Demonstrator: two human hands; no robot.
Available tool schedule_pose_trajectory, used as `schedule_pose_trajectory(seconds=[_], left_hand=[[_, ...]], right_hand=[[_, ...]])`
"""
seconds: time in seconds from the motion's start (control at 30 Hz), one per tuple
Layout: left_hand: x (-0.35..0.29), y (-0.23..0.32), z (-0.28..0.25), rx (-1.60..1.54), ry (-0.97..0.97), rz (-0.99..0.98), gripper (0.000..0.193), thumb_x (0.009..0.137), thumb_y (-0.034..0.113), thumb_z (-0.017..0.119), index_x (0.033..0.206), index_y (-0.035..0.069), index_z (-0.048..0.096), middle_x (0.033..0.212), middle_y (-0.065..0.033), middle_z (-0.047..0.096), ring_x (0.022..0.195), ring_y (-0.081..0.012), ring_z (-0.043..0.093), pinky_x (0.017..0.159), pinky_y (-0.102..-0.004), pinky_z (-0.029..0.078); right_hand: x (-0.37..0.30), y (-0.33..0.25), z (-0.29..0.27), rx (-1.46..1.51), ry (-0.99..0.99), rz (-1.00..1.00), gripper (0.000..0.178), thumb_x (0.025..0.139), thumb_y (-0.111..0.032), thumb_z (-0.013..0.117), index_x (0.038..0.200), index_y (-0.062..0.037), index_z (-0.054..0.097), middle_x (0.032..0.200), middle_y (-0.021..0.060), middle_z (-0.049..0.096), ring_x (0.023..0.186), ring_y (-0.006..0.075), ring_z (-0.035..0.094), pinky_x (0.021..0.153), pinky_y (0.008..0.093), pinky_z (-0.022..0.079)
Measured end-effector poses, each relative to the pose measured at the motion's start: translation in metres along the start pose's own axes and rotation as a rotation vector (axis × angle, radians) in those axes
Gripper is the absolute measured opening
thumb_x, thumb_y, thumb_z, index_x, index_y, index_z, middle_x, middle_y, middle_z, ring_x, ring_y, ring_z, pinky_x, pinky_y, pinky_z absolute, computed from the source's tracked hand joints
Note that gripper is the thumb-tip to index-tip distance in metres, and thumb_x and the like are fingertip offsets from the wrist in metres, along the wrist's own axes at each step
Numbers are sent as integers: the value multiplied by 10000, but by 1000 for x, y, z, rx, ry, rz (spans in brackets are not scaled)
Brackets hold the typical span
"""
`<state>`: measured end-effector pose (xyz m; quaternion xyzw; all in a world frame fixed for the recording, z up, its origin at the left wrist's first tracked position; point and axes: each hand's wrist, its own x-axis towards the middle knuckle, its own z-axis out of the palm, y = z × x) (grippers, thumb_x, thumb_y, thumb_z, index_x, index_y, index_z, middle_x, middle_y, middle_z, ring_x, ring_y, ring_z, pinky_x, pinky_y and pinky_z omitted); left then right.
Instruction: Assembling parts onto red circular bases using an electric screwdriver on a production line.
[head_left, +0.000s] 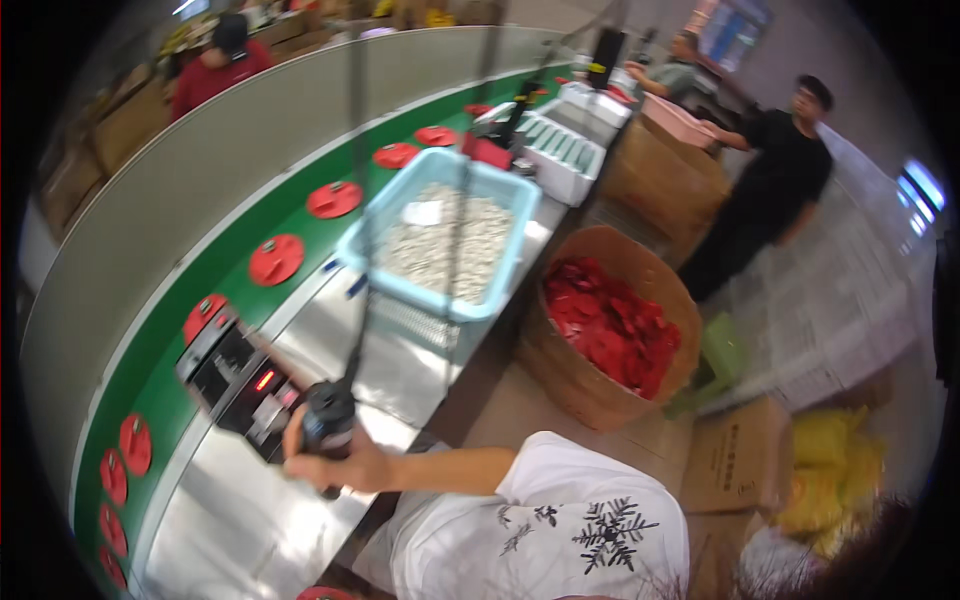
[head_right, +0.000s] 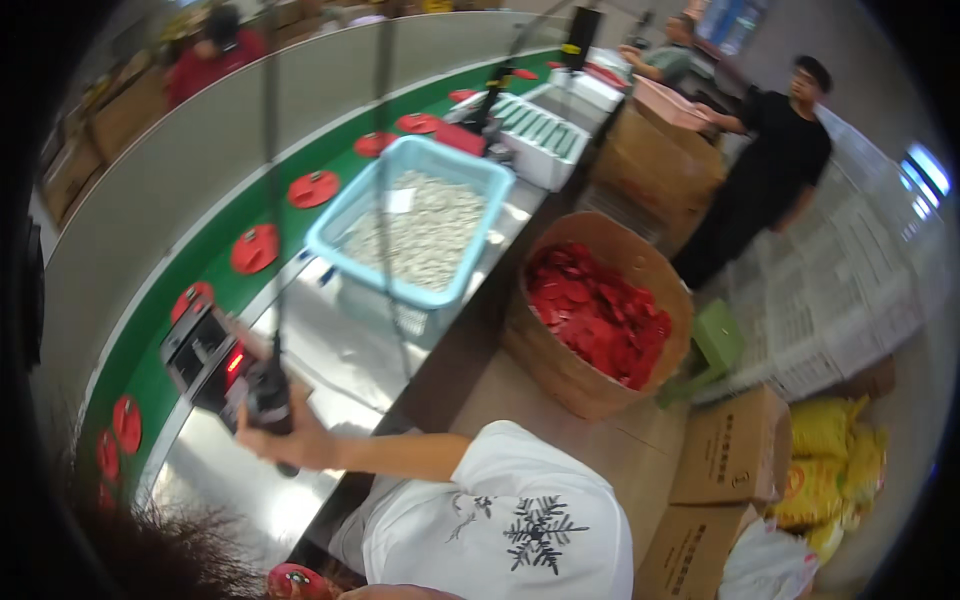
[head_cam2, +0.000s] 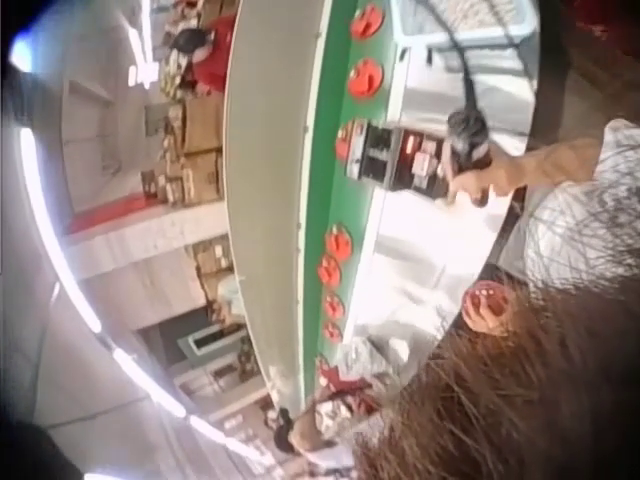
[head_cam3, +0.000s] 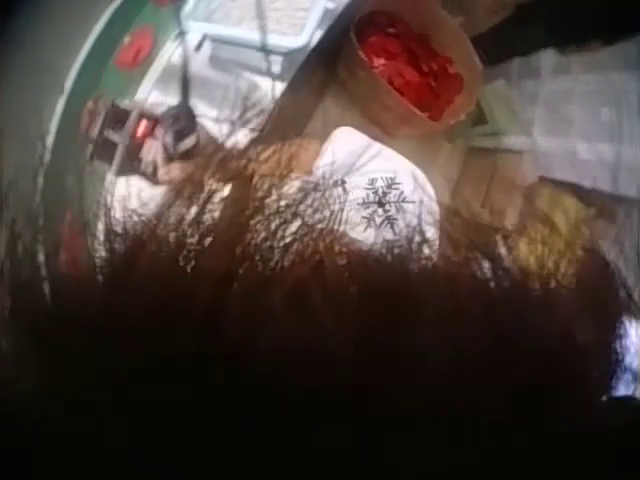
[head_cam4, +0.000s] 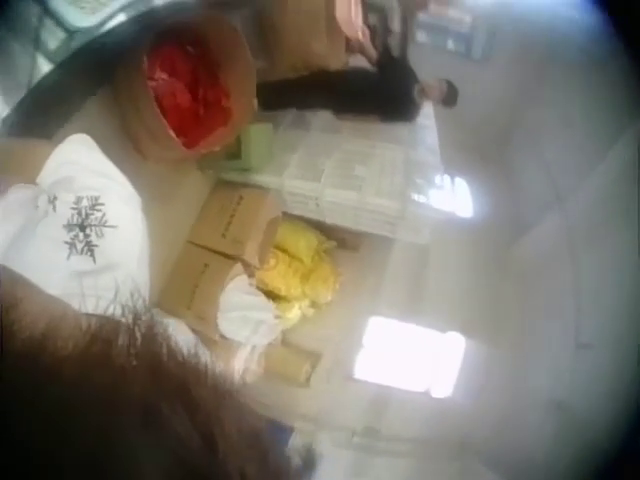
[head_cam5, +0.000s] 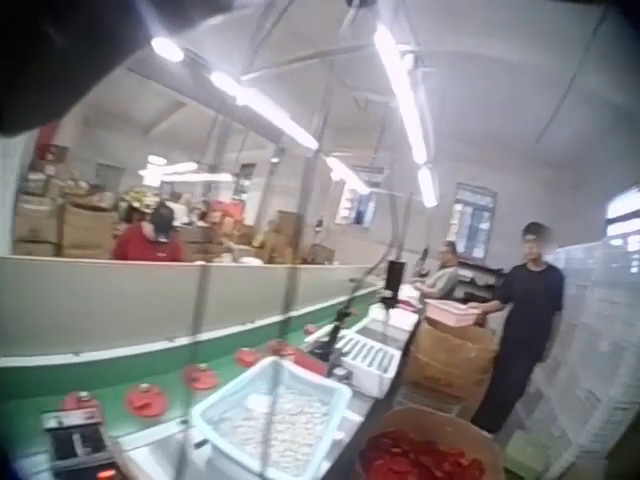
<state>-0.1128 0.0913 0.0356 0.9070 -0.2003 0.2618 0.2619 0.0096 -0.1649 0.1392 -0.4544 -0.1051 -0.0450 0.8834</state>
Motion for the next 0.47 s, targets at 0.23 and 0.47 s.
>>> schedule_pose_trajectory(seconds=[0.23, 0.47], left_hand=[[-135, -34, -13, 325, -6, -584, 547, 645, 205, 849, 1087, 45, 570, 1303, -216, 516, 1218, -433, 453, 1029, -544, 369], [-196, -61, 7, -15, -368, -1010, 583, 733, 346, 793, 1187, 32, 605, 1428, -173, 437, 1344, -412, 343, 1049, -584, 295]], right_hand=[[0, 10, -23, 107, 137, 16, 145, 847, 22, 592, 956, -58, 540, 708, 45, 554, 536, 110, 523, 514, 279, 467], [9, 24, -21, -40, 85, -18, 100, 849, -110, 520, 861, -47, 444, 562, 30, 390, 456, 133, 428, 507, 290, 419]])
